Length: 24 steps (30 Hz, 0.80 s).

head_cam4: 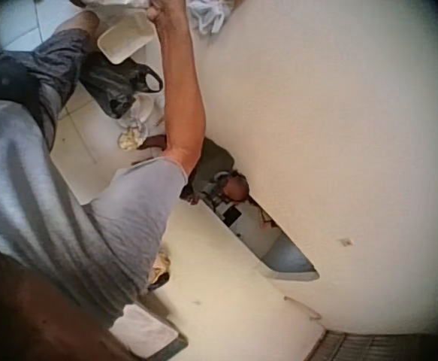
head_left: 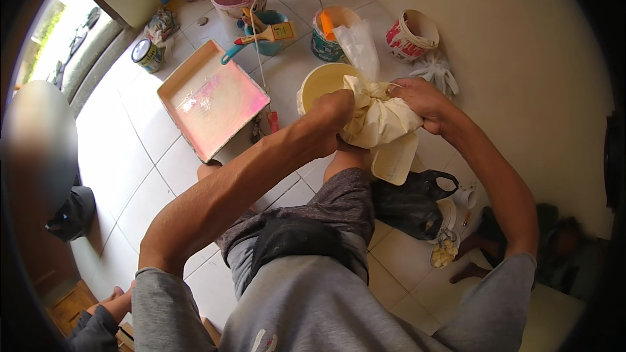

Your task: The person stirs a liquid in a white bucket using a wooden stick, then pours a small portion of the liquid into a white cloth and squeezes the cloth by hand.

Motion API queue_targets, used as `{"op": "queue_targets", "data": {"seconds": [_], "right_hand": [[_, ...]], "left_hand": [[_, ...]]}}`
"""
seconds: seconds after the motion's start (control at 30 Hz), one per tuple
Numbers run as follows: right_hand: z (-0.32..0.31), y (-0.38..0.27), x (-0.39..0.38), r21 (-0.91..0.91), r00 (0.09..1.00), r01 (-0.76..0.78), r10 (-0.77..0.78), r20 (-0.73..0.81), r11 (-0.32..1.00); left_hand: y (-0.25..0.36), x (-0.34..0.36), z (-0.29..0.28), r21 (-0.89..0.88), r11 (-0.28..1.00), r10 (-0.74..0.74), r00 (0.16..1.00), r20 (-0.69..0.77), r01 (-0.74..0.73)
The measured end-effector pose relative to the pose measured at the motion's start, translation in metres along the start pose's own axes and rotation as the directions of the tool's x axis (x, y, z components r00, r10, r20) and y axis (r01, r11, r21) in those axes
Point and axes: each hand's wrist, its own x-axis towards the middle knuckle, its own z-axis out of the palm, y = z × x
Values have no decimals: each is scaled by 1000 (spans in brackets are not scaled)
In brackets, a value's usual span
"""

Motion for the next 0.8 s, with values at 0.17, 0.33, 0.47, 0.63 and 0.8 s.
{"op": "queue_targets", "data": {"seconds": [0.17,0.33,0.47,0.63,0.8], "right_hand": [[6,2,12,100,993,120,-120,-5,988],[5,-13,9,124,994,101,-106,34,987],[2,-20,0,13,966,191,-190,174,982],[-4,-29,-16,-169,963,193,-153,223,967],[-1,-26,-17,-417,933,357,-300,198,836]], "left_hand": [[-4,12,-28,657,675,398,916,59,-335],[18,-16,-5,338,903,270,962,35,-266],[19,0,-13,648,656,477,878,40,-387],[23,7,-15,888,278,620,774,127,-367],[20,20,-24,922,-102,801,518,299,-375]]}}
